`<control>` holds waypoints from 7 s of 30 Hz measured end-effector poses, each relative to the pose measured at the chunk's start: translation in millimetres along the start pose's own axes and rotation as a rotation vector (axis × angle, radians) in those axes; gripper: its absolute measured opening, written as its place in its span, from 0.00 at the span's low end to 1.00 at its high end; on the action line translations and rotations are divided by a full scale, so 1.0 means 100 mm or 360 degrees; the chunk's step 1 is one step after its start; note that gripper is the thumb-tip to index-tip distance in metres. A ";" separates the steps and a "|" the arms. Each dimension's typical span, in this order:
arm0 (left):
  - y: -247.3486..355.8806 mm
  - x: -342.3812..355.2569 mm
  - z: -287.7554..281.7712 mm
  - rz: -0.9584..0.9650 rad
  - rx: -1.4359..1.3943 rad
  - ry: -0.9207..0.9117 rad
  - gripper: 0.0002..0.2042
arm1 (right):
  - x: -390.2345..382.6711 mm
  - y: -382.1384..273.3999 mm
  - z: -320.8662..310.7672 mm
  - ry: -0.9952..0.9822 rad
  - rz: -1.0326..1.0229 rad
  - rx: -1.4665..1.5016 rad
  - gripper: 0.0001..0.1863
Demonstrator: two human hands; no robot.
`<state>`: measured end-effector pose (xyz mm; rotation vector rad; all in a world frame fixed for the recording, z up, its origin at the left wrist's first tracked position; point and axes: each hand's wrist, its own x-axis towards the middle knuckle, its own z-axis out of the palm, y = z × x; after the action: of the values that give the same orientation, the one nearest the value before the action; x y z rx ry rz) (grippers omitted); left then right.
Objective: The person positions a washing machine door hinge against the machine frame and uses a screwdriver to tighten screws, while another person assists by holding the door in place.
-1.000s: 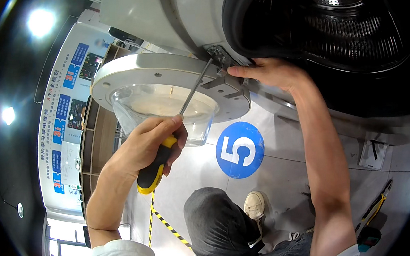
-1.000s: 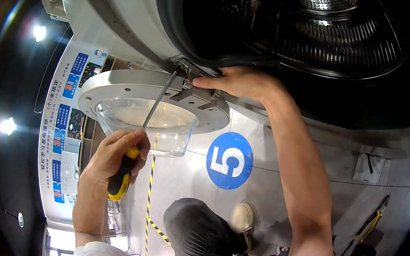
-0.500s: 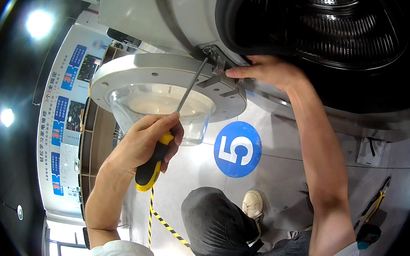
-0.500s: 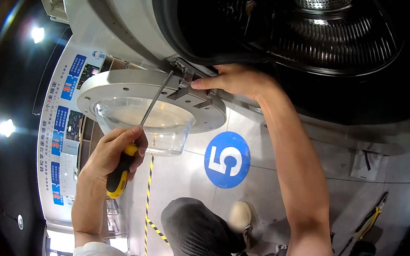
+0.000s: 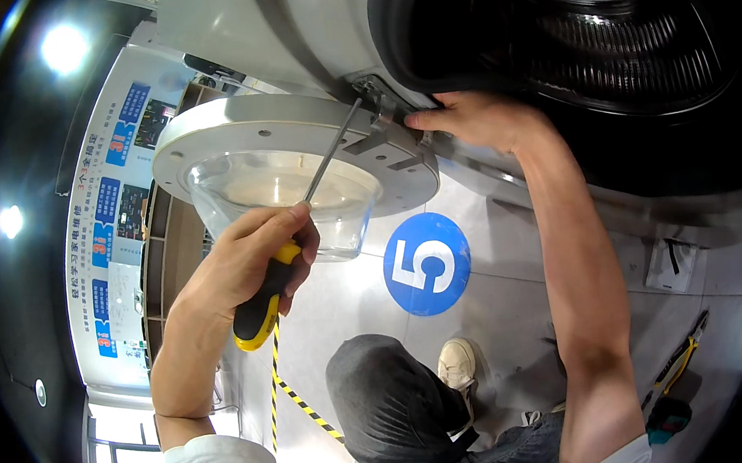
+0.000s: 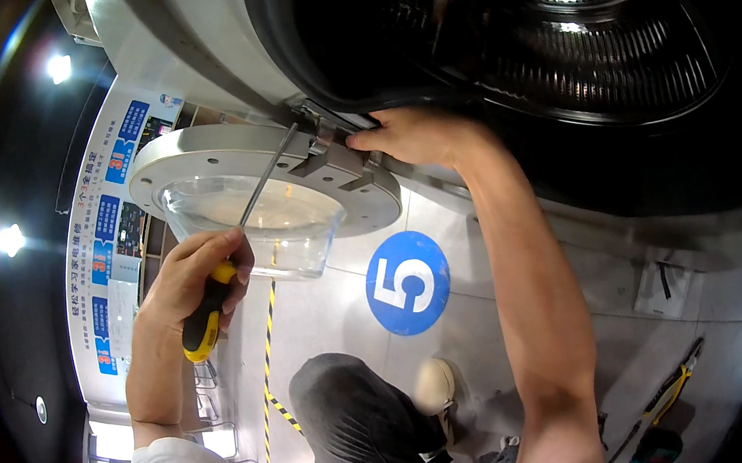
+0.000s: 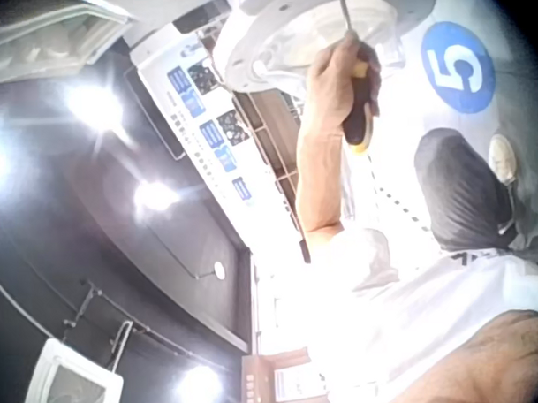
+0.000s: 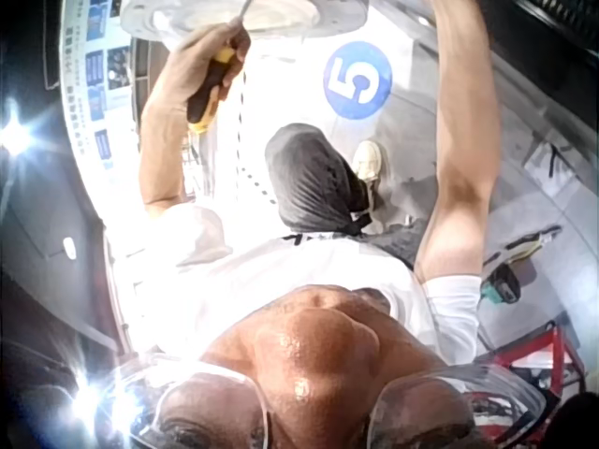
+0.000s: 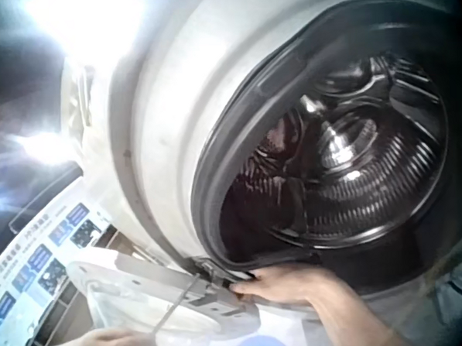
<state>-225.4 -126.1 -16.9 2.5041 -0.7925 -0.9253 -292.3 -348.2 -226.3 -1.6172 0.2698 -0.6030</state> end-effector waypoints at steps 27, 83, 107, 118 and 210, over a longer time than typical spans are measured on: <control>0.01 0.02 -0.02 0.0108 0.0075 0.0041 0.23 | -0.01 0.13 0.01 0.0069 -0.0107 -0.0168 0.26; 0.00 0.03 -0.11 0.0115 -0.0145 -0.0184 0.19 | -0.14 0.05 0.08 0.0418 0.0126 -0.0986 0.31; 0.09 -0.01 -0.01 0.0005 0.0095 0.0028 0.21 | 0.02 0.07 0.19 0.0354 -0.0245 -0.0349 0.27; 0.08 0.00 0.00 -0.0020 0.0165 0.0058 0.23 | 0.02 0.06 0.11 0.0048 0.0091 0.0178 0.25; -0.02 0.10 0.00 0.0125 0.0071 -0.0034 0.23 | 0.00 0.09 -0.02 0.0402 0.0002 0.0406 0.16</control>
<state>-218.5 -130.2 -22.4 2.4854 -0.9210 -0.9191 -292.2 -351.5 -235.4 -1.2957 0.3644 -0.8088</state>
